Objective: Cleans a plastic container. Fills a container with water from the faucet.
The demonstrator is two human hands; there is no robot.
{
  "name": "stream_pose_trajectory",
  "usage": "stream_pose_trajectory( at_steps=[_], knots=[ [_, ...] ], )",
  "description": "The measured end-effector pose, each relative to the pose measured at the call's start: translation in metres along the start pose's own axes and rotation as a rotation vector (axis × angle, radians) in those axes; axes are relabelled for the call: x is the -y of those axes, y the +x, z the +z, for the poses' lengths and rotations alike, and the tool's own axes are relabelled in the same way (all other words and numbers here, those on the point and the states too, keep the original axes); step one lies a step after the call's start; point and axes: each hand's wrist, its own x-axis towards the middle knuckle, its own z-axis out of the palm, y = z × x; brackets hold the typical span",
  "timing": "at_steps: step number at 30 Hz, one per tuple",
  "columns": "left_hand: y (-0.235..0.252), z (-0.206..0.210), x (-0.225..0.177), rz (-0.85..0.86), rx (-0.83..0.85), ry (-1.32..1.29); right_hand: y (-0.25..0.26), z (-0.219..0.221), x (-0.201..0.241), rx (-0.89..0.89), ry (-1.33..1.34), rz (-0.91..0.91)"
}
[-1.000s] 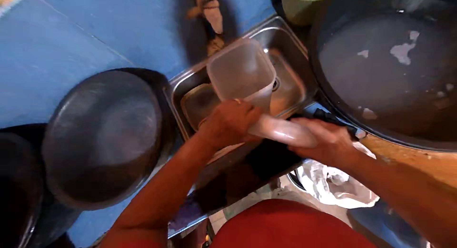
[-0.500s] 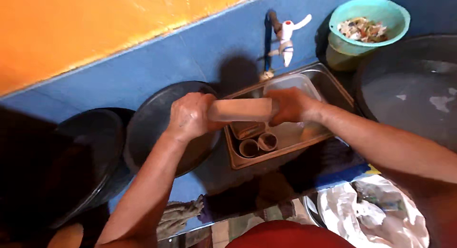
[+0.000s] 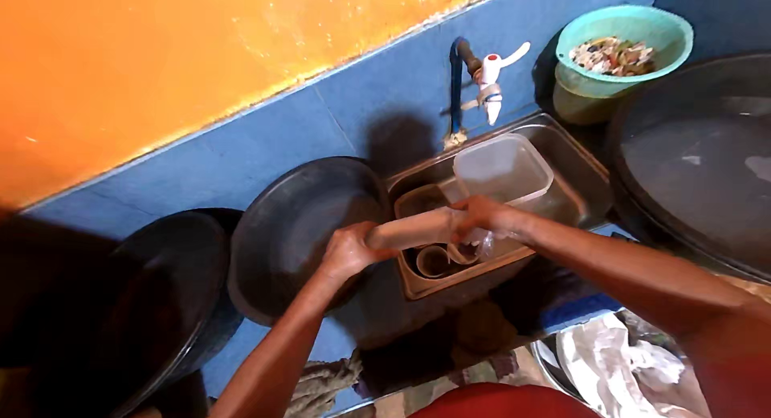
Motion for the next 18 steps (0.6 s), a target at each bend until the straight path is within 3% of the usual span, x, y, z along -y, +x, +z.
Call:
stream_pose_trajectory(
  at_steps=[2,4,7,11,15,18],
  knots=[
    [0.002,0.0,-0.005,-0.042,0.026,-0.001,-0.001,-0.001,-0.008,-0.001,0.131,-0.029],
    [0.004,-0.001,-0.021,-0.174,0.044,-0.074,-0.007,0.006,-0.006,-0.016,0.434,-0.047],
    [0.018,0.004,-0.06,-0.351,-0.061,-0.372,-0.001,0.021,0.029,-0.16,0.86,-0.143],
    [0.043,0.013,-0.081,-0.392,-0.08,-0.586,0.021,0.026,0.044,-0.455,0.792,-0.239],
    [0.051,0.037,-0.078,-0.256,0.145,-0.961,0.017,0.034,0.012,-0.558,0.955,-0.231],
    [0.059,0.05,-0.102,-0.24,0.259,-1.1,0.008,0.04,-0.001,-0.716,1.065,-0.172]
  ],
)
